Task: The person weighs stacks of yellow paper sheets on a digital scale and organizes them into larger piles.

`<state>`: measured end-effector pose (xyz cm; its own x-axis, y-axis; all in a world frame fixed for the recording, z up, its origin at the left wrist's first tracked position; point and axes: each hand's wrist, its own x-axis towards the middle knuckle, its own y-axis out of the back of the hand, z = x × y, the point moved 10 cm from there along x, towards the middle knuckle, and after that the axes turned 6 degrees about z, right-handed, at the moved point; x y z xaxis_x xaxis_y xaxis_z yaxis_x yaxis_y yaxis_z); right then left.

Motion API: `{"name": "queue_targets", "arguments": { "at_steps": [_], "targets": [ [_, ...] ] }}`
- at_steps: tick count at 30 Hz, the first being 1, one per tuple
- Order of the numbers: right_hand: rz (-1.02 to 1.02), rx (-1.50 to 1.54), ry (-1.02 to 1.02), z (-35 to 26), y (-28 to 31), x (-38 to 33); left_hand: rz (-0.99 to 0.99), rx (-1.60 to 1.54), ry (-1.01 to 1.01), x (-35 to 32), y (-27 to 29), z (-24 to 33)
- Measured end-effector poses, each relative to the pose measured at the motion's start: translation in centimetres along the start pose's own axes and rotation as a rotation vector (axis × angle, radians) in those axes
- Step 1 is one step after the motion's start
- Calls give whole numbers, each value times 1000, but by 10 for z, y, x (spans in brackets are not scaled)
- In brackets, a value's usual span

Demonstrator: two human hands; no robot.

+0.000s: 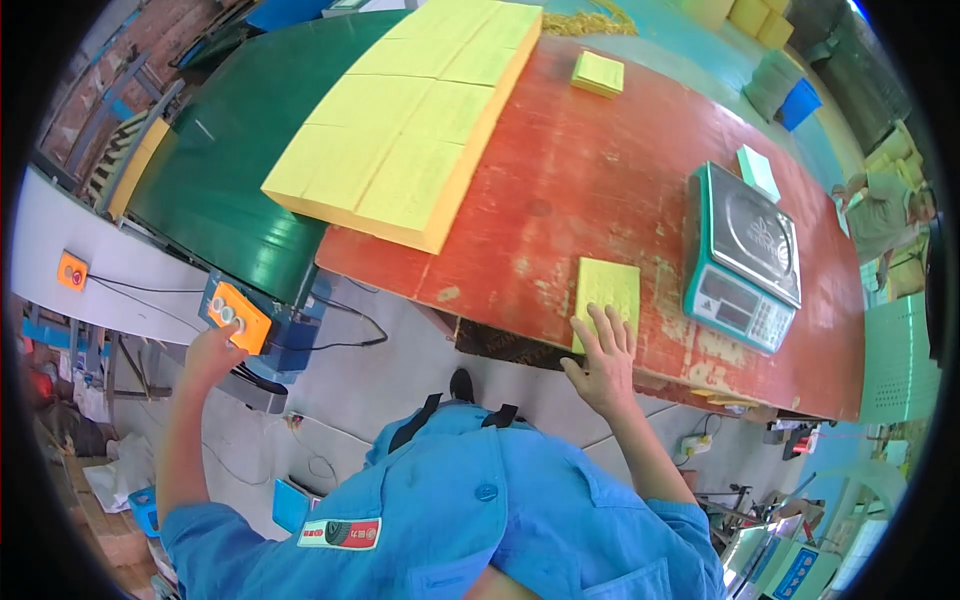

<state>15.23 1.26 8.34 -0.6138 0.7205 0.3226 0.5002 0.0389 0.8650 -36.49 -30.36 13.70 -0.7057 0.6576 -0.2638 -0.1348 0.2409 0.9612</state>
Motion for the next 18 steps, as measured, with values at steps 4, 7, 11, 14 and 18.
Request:
{"name": "queue_targets", "arguments": {
  "at_steps": [4,7,11,14,18],
  "targets": [
    [11,-88,-6,-6,-20,17,17,-112,-15,-4,4,4],
    [36,-148,-25,-3,-31,25,86,-75,-114,-3,-3,-19],
    [114,-181,-72,22,-23,27,34,-61,-105,3,12,-5],
    [124,-192,-72,39,-9,32,32,-102,-137,8,16,-1],
    [143,-210,-60,63,-6,43,-6,-90,-124,5,21,2]
  ]
}}
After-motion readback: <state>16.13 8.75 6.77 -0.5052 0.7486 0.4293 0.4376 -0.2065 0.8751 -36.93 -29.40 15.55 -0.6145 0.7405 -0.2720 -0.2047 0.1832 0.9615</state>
